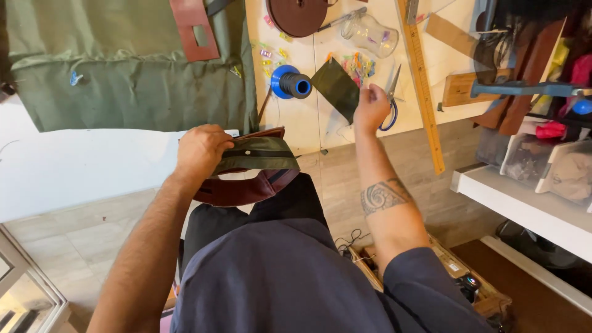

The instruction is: Assembling a leather and fabric bag by trimming edges and using clips to align components

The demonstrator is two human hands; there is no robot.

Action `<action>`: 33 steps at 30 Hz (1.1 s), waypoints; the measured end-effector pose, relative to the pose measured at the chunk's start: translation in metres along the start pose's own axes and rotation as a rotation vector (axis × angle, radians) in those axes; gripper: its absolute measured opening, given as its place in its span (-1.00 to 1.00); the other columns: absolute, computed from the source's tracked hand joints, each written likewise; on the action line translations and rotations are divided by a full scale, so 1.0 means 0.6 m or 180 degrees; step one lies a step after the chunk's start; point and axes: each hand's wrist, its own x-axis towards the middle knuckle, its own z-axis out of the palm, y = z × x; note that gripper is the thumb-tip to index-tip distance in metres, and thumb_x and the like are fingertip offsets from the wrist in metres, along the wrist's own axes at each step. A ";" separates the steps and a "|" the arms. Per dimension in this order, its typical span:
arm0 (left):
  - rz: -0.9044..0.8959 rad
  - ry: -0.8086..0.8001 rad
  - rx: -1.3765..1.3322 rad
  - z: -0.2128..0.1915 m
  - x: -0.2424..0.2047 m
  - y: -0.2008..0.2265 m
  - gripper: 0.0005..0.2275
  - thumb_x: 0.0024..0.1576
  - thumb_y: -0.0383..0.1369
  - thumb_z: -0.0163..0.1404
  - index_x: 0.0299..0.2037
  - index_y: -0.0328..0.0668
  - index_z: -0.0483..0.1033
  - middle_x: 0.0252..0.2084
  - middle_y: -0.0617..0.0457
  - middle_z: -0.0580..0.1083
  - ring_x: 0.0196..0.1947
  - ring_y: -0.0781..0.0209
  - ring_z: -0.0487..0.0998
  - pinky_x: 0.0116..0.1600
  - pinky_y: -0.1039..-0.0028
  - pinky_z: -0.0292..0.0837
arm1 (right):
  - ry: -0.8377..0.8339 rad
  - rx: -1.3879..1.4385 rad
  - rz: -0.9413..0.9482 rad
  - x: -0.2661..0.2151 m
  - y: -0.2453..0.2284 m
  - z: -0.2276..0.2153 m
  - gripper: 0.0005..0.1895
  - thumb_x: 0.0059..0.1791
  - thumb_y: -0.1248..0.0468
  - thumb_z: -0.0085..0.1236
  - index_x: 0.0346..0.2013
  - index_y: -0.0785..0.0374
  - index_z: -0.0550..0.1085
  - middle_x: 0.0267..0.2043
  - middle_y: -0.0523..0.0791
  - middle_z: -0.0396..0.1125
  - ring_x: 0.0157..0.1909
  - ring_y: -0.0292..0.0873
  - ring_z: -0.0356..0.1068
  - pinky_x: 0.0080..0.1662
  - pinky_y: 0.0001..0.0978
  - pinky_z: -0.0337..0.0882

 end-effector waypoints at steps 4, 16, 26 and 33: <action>-0.0019 0.0020 -0.0023 -0.006 0.005 0.003 -0.85 0.17 -0.04 0.14 -0.29 0.25 0.66 -0.34 0.34 0.53 -0.28 0.23 0.61 -0.11 0.45 0.52 | -0.0415 -0.0502 0.1301 0.076 0.073 0.060 -0.75 -0.28 -0.12 0.43 -0.52 -0.12 0.65 -0.80 -0.30 0.36 -0.51 -0.30 0.56 -0.29 -0.56 0.48; -0.0093 -0.0022 0.0097 0.001 0.012 0.003 -0.85 0.12 -0.03 0.14 -0.32 0.25 0.65 -0.36 0.30 0.52 -0.33 0.15 0.59 -0.14 0.35 0.55 | 0.0292 0.0783 0.1370 0.056 0.017 0.031 -0.90 -0.38 0.33 0.37 -0.60 0.19 0.63 -0.70 -0.11 0.42 -0.56 -0.28 0.43 -0.39 -0.56 0.36; -0.0264 -0.0084 0.0060 0.035 0.024 -0.008 -0.86 0.10 -0.02 0.15 -0.35 0.29 0.65 -0.38 0.34 0.54 -0.39 0.11 0.61 -0.18 0.31 0.56 | -0.0923 0.2129 0.0246 -0.107 -0.251 -0.115 -0.80 -0.16 0.69 0.16 -0.34 0.43 0.47 -0.27 0.08 0.44 -0.29 -0.20 0.49 -0.20 -0.46 0.54; -0.0304 -0.0281 0.0012 0.027 0.027 0.000 -0.87 0.08 -0.02 0.16 -0.37 0.32 0.64 -0.38 0.34 0.53 -0.36 0.13 0.63 -0.20 0.33 0.58 | -0.2893 0.1756 -0.1006 -0.187 -0.375 -0.046 -0.83 -0.15 0.55 0.35 -0.32 0.29 0.66 -0.29 -0.02 0.52 -0.31 -0.13 0.50 -0.28 -0.36 0.49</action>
